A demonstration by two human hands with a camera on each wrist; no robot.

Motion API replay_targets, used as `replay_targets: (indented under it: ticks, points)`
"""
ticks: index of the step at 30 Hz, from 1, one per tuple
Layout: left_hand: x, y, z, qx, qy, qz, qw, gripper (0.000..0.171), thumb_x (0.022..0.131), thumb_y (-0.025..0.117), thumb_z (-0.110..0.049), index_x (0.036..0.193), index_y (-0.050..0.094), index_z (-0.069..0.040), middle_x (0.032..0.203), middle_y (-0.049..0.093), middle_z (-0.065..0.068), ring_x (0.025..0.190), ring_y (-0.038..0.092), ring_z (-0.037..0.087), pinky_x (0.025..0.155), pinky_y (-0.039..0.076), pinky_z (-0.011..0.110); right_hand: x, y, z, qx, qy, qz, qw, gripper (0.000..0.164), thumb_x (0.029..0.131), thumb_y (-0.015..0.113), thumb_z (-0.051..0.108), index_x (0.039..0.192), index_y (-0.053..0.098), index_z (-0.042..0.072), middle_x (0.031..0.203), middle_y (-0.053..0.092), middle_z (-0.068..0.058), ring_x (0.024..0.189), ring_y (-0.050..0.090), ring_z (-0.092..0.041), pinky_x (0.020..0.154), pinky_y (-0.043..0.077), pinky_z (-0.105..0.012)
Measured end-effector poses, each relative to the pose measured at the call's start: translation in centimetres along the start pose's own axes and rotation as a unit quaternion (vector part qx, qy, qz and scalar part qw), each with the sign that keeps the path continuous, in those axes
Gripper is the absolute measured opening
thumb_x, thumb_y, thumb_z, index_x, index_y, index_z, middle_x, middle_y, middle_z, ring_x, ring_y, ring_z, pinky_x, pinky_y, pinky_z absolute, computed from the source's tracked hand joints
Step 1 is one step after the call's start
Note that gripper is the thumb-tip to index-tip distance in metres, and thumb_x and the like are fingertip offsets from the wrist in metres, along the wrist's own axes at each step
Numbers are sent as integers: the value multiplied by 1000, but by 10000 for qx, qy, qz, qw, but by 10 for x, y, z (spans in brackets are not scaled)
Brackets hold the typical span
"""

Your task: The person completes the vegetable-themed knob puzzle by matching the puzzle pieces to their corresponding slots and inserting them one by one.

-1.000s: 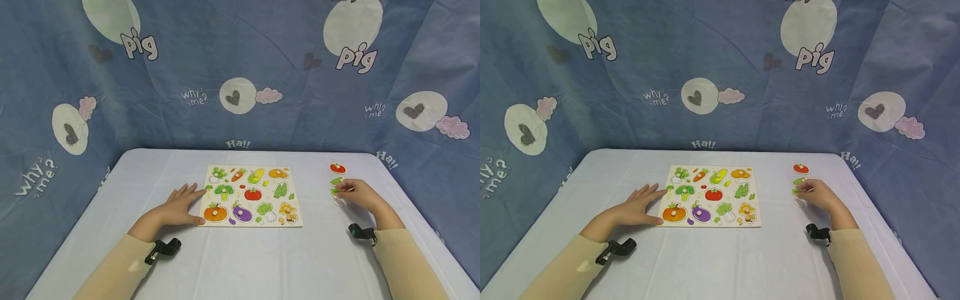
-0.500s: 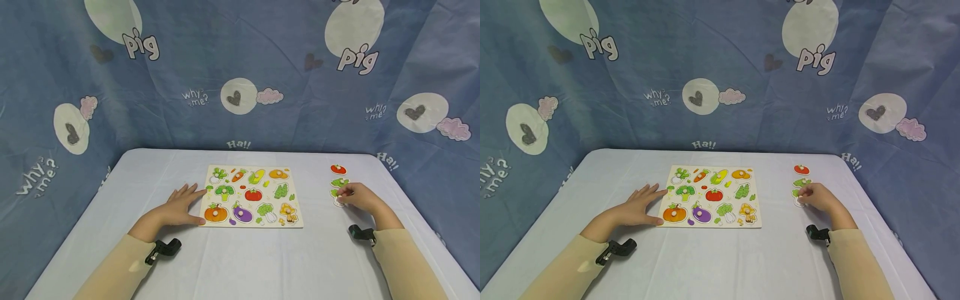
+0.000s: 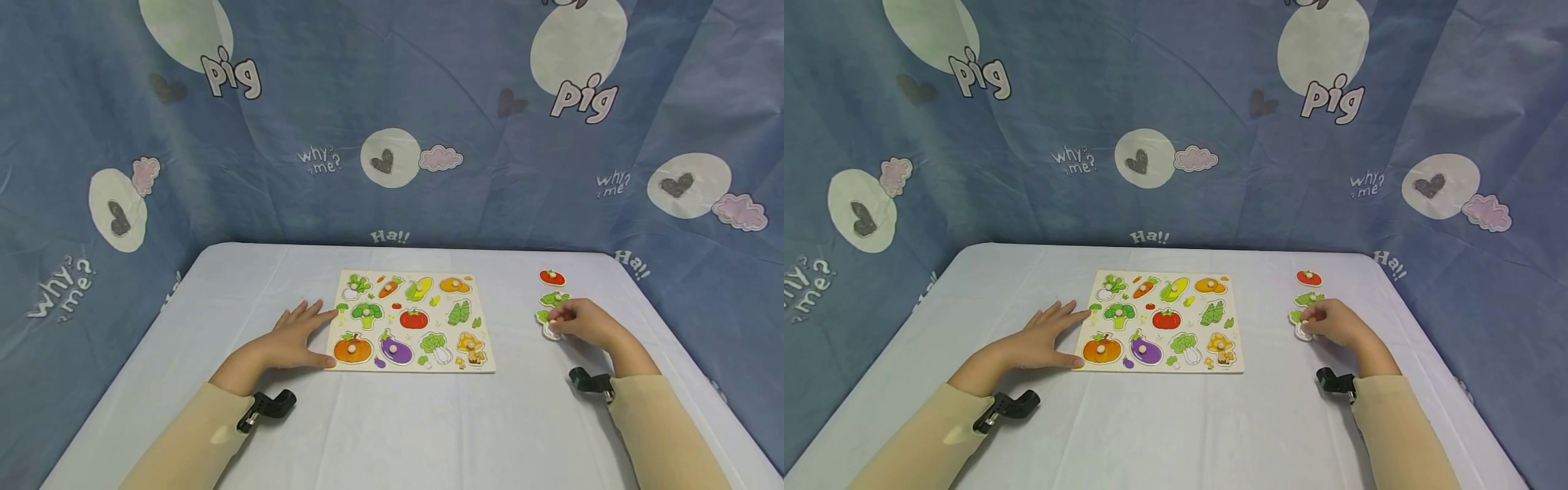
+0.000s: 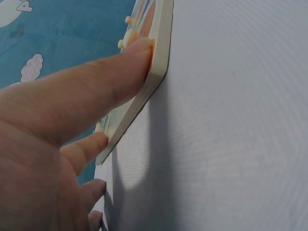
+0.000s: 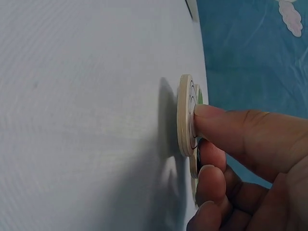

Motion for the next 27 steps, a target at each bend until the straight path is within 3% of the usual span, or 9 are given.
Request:
replay_targets:
  ticks: [10,27]
  points:
    - [-1,0,0,-5,17,-14,10000,104,74,78,-62,156,36,-13,163,16,26,149,3,50,116,1,68,-1,-3,20,-97,-112,-19,9999,24,90,74,15,106,67,-1,90,59,-6,82,52,-19,65,46,-27]
    - [-1,-1,-1,-80,107,-57,9999,102,75,80,-57,155,37,-12,163,16,27,148,3,52,115,0,69,-5,10,76,-137,-1106,-54,9938,14,86,77,7,97,69,3,85,61,-5,79,52,-18,63,46,-25]
Point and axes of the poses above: each hand's wrist, its own x-axis towards the middle knuckle, its own y-axis out of the palm, z = x × y, the point moved 8 cm from there along x, towards the middle knuckle
